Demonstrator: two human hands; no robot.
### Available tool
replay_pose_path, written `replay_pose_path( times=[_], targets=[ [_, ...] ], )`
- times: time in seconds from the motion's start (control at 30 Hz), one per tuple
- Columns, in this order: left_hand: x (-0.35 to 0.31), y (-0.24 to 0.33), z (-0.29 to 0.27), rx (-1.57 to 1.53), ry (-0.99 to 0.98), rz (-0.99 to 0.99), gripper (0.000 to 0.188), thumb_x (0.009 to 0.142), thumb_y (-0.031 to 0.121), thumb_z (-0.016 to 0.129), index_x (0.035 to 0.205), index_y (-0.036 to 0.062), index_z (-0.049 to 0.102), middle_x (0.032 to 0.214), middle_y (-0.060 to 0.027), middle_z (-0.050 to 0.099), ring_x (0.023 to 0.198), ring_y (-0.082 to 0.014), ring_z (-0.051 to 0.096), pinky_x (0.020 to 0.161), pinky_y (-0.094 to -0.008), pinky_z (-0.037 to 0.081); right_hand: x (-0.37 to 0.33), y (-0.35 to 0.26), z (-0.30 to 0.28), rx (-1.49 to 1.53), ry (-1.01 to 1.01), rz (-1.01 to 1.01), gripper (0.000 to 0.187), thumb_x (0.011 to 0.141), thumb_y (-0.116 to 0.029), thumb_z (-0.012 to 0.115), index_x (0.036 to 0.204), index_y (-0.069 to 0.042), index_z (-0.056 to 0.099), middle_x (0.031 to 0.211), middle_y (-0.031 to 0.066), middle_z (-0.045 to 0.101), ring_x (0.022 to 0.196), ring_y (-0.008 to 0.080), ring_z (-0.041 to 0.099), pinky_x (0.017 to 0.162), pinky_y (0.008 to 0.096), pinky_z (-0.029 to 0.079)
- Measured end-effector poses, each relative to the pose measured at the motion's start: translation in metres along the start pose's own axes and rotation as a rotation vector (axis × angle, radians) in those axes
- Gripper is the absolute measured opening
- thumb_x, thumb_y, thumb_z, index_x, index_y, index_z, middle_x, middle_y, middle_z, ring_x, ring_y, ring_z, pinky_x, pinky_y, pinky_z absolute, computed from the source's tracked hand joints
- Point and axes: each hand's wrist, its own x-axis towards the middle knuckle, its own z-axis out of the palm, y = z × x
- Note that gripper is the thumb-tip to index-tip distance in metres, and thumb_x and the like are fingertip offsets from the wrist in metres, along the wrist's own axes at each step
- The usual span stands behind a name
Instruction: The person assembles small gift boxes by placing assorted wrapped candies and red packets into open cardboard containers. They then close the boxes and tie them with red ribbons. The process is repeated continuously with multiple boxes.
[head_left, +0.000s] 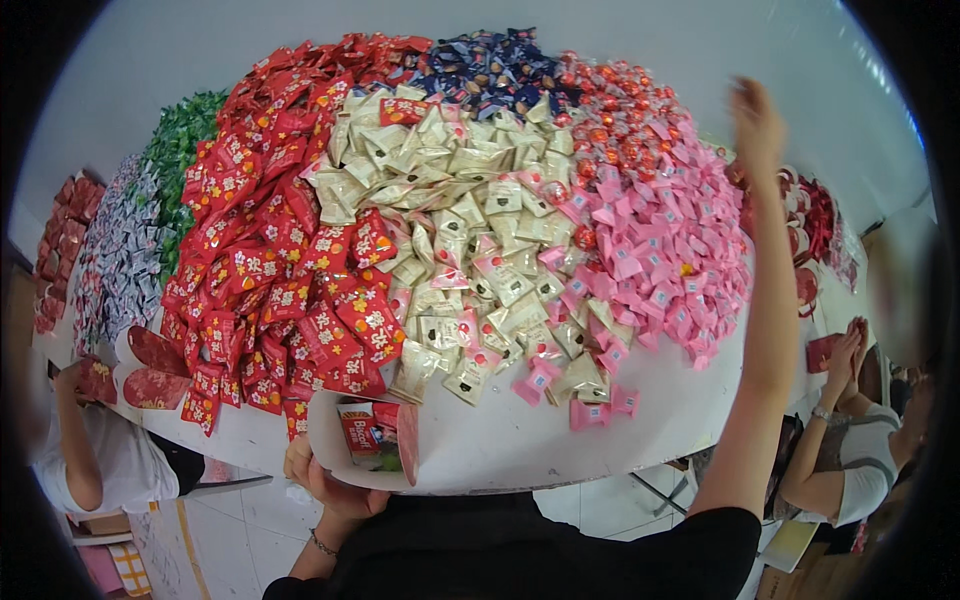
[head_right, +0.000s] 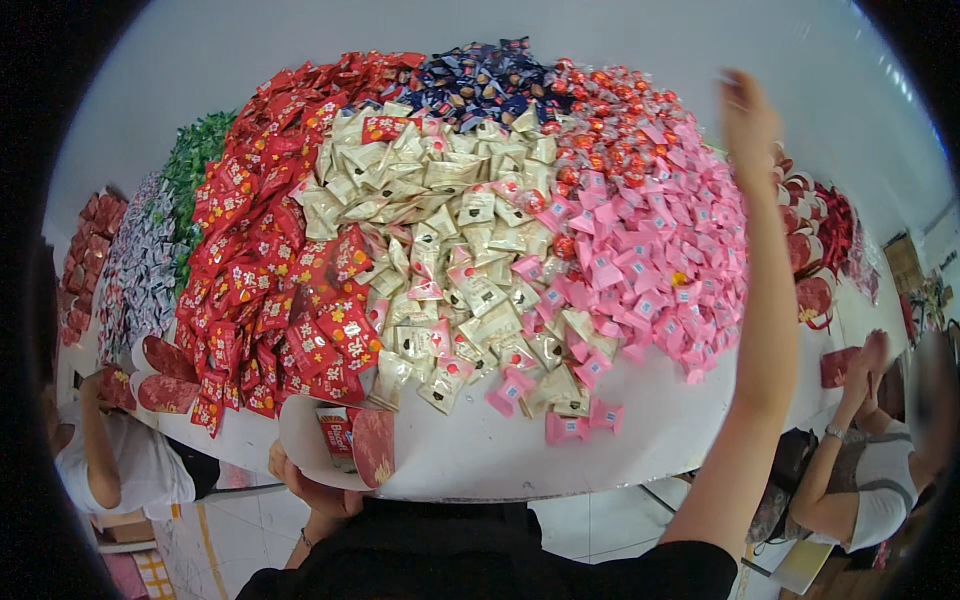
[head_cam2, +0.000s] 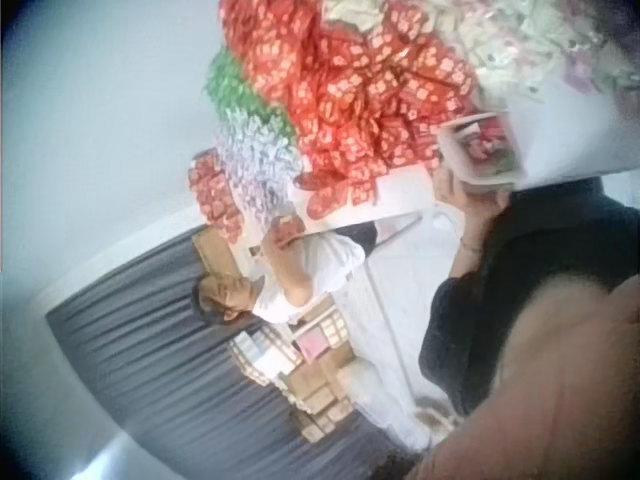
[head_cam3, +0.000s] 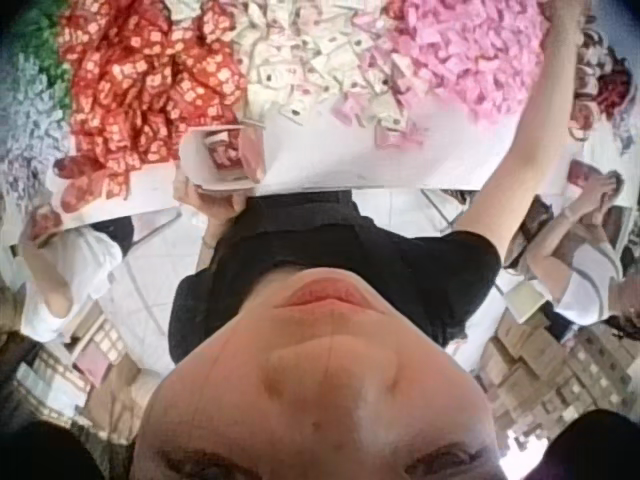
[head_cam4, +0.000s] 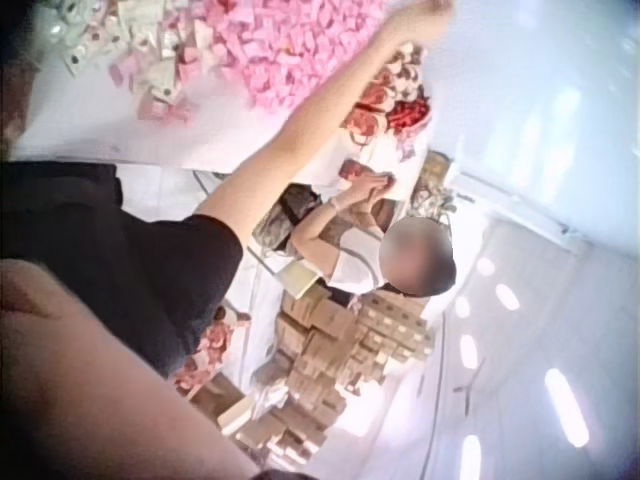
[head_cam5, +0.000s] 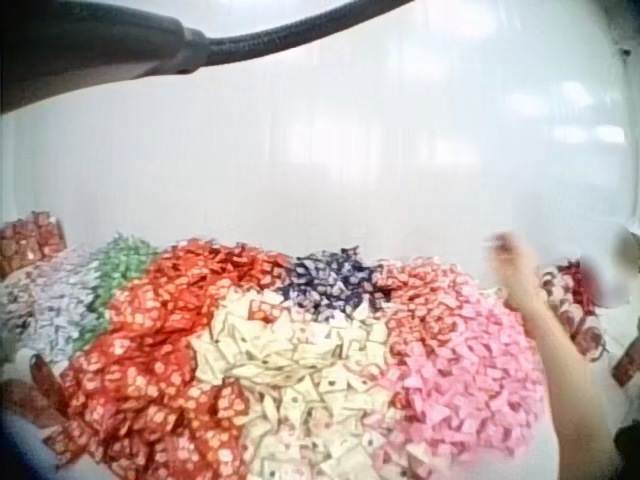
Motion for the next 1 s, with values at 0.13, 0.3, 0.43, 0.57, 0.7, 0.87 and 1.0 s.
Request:
replay_pose_path(
  times=[0.13, 0.3, 0.43, 0.57, 0.7, 0.87, 1.0],
  targets=[
    [0.0, 0.0, 0.003, -0.008, 0.013, -0.013, 0.08, 0.078, 0.056, 0.06, 0.131, 0.0057, 0.027, 0.12, -0.0176, 0.042, 0.106, -0.0311, 0.041, 0.088, -0.0452, 0.033, 0.028, -0.068, 0.173, -0.224, -0.531, -0.144, 0.025, 0.079, -0.023, 0.061, 0.093, -0.004, 0.069, 0.087, 0.018, 0.068, 0.084, 0.0319, 0.066, 0.077, 0.041, 0.051],
    [-0.002, -0.001, 0.014, -0.012, 0.204, -0.011, 0.061, 0.08, 0.047, 0.056, 0.12, 0.0059, 0.036, 0.109, -0.0147, 0.05, 0.096, -0.0293, 0.046, 0.083, -0.0437, 0.037, 0.013, -0.065, 0.275, -0.39, -0.602, 0.361, 0.03, 0.077, -0.021, 0.061, 0.099, -0.002, 0.068, 0.104, 0.0225, 0.065, 0.1, 0.0348, 0.063, 0.085, 0.0418, 0.051],
    [-0.015, -0.006, 0.008, 0.029, 0.218, 0.023, 0.057, 0.081, 0.046, 0.057, 0.118, 0.007, 0.038, 0.108, -0.013, 0.051, 0.097, -0.0281, 0.046, 0.083, -0.0431, 0.038, 0.0, -0.072, 0.293, -0.297, -0.544, 0.471, 0.036, 0.073, -0.03, 0.068, 0.101, -0.005, 0.068, 0.107, 0.02, 0.065, 0.1, 0.0367, 0.062, 0.084, 0.0441, 0.051],
    [-0.025, -0.012, 0.01, -0.008, 0.235, 0.051, 0.052, 0.082, 0.044, 0.057, 0.115, 0.0081, 0.039, 0.108, -0.0113, 0.052, 0.097, -0.0268, 0.046, 0.083, -0.0425, 0.04, -0.001, -0.026, 0.296, -0.177, -0.555, 0.464, 0.053, 0.069, -0.04, 0.073, 0.111, -0.009, 0.061, 0.108, 0.0161, 0.065, 0.106, 0.0343, 0.059, 0.088, 0.0468, 0.044],
    [-0.023, -0.014, 0.014, 0.002, 0.282, 0.086, 0.048, 0.083, 0.043, 0.058, 0.113, 0.0092, 0.041, 0.108, -0.0096, 0.053, 0.097, -0.0255, 0.045, 0.083, -0.0419, 0.041, 0.003, -0.085, 0.293, -0.07, -0.141, 0.483, 0.059, 0.069, -0.036, 0.068, 0.12, -0.011, 0.052, 0.108, 0.0152, 0.064, 0.109, 0.0341, 0.056, 0.095, 0.0489, 0.036],
    [-0.027, -0.026, 0.004, -0.143, 0.031, 0.172, 0.079, 0.079, 0.034, 0.069, 0.135, 0.0072, 0.02, 0.137, -0.0126, 0.027, 0.124, -0.0309, 0.029, 0.102, -0.0449, 0.028, 0.05, -0.143, 0.329, 0.246, -0.334, -0.096, 0.033, 0.072, -0.026, 0.059, 0.093, -0.001, 0.065, 0.095, 0.0193, 0.066, 0.094, 0.0366, 0.061, 0.081, 0.0399, 0.048],
    [-0.037, -0.026, -0.003, -0.115, 0.02, 0.139, 0.046, 0.083, 0.031, 0.063, 0.113, 0.0097, 0.035, 0.111, -0.0063, 0.047, 0.103, -0.0248, 0.04, 0.088, -0.0405, 0.037, 0.052, -0.185, 0.385, -0.143, -0.499, -0.19, 0.037, 0.074, -0.028, 0.057, 0.102, -0.005, 0.065, 0.106, 0.0176, 0.064, 0.103, 0.0351, 0.058, 0.088, 0.041, 0.047]
  ],
)
